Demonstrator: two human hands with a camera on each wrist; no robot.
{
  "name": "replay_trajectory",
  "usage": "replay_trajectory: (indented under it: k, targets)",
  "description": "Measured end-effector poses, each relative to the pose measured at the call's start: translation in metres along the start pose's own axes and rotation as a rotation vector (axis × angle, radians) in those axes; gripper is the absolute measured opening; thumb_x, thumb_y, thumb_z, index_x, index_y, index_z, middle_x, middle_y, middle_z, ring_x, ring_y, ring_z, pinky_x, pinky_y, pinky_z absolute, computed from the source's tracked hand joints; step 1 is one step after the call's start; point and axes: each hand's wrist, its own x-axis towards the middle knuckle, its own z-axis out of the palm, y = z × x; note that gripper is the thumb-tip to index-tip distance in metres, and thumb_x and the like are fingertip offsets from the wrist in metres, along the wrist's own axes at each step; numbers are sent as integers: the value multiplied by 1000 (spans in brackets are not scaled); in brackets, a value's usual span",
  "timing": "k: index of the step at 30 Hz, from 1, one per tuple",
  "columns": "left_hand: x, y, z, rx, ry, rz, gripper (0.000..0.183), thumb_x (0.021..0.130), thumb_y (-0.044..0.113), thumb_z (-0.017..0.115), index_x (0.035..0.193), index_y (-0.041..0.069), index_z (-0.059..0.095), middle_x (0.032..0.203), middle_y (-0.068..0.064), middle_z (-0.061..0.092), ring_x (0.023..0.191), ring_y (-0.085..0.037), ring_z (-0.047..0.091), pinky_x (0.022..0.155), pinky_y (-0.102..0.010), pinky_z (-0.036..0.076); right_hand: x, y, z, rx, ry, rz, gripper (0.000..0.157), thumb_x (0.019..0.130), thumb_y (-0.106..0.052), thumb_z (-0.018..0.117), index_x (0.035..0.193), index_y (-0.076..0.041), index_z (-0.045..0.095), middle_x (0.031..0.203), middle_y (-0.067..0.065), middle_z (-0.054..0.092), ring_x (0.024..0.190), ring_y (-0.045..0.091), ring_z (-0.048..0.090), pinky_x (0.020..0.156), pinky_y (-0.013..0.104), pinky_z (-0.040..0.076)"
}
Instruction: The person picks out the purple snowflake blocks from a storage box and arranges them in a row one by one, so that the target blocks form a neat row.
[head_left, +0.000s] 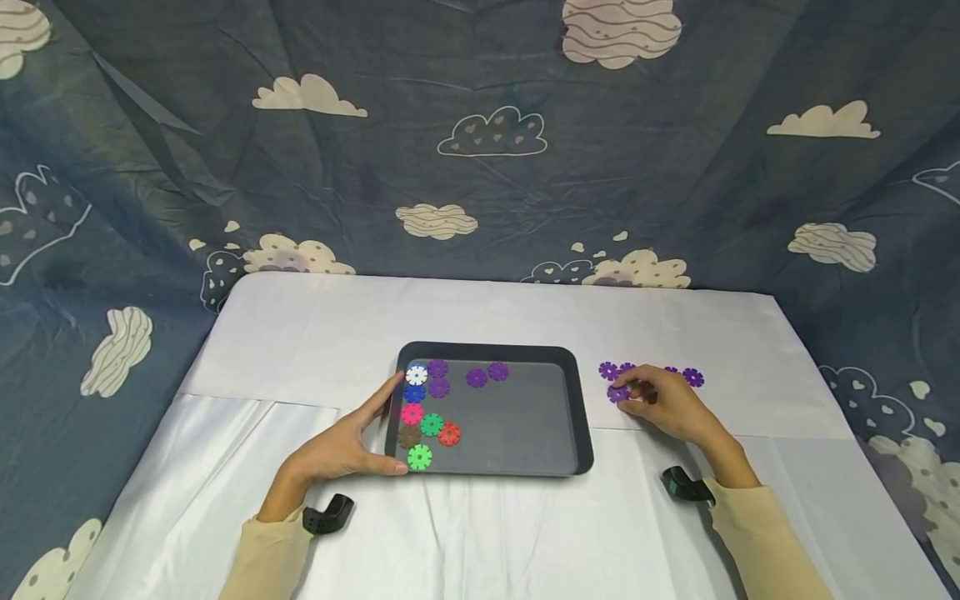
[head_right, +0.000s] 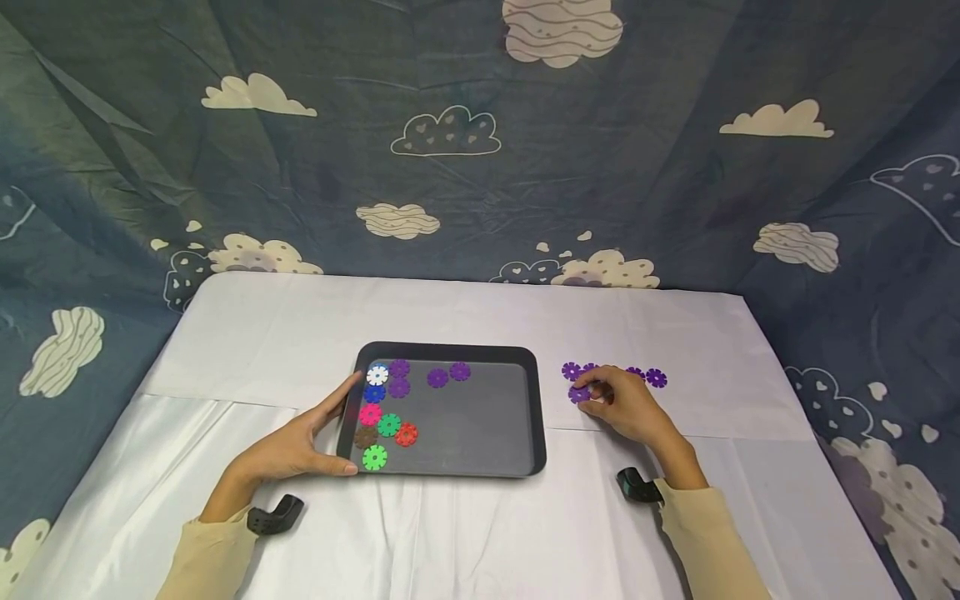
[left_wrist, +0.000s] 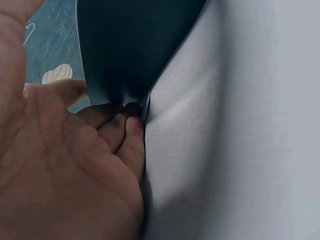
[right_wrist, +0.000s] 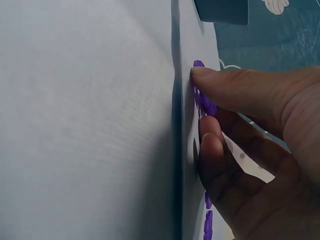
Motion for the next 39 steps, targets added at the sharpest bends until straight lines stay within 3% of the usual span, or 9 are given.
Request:
replay_trajectory:
  k: [22,30,39]
  targets:
    - [0,0,1,2,5,1,124,73,31,91,162,33,5,170,-8,2,155,-38,1,119,-69,8,0,-2,1,-49,39,-49,21,83,-4,80,103,-7,75,85,4,64,77,18,56,69,27,52]
    - [0,0,1,-5,3,3,125,73,30,91,163,30,5,170,-8,2,155,-37,0,119,-69,7,-2,-3,-3,-21,25,-42,22,83,-5,80,105,-7,75,88,5,65,80,18,58,72,27,54]
    - [0,0,1,-3,3,1,125,73,30,91,163,30,4,170,-9,2,155,-39,1,118,-70,7,0,-12,-11,21,25,-90,21,85,-5,79,105,-5,74,95,7,69,81,16,59,73,23,56]
